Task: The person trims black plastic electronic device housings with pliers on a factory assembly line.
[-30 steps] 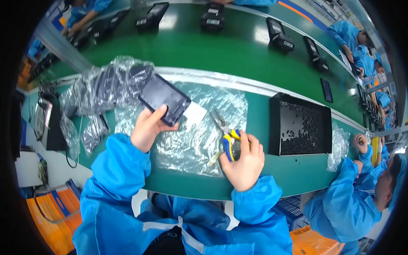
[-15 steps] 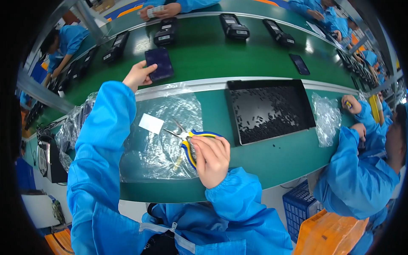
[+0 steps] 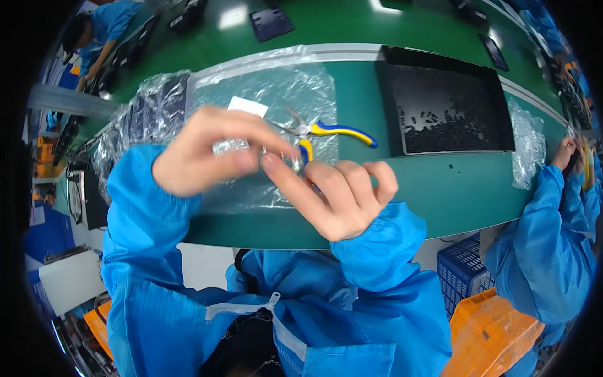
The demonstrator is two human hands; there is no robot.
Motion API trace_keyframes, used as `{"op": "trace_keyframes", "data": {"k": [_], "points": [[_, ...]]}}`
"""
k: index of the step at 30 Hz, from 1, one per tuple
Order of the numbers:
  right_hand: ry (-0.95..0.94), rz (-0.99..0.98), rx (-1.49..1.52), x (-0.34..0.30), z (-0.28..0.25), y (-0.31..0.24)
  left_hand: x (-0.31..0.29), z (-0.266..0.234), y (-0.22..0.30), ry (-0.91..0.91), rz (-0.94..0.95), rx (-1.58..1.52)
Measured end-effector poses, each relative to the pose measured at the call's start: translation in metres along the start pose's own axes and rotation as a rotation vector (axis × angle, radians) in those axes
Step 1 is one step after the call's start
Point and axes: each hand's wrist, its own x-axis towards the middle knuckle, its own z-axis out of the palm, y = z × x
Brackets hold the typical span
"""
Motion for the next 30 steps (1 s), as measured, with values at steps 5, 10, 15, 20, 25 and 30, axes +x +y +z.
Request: {"op": "trace_keyframes", "data": {"k": [5,10,15,20,25,30], "points": [[0.118,-0.086,-0.073,0.012,0.001,-0.024,-0.046,0.013,0.026,0.158,-0.087,-0.024],[0.314,-0.177,-0.083,0.019,0.005,-0.041,-0.072,0.014,0.035,0.202,-0.029,-0.136],[0.123,-0.205,-0.068,0.018,-0.006,-0.057,-0.090,0.014,0.029,0.263,0.101,-0.201],[0.186,-0.262,-0.015,0.029,0.008,-0.070,-0.111,0.012,0.027,0.327,0.109,-0.254],[-0.034,-0.298,0.226,0.037,0.008,-0.086,-0.133,0.011,0.027,0.392,-0.177,-0.407],[-0.291,-0.549,0.479,0.030,0.027,-0.094,-0.163,0.025,0.006,0.418,-0.403,-0.450]]}}
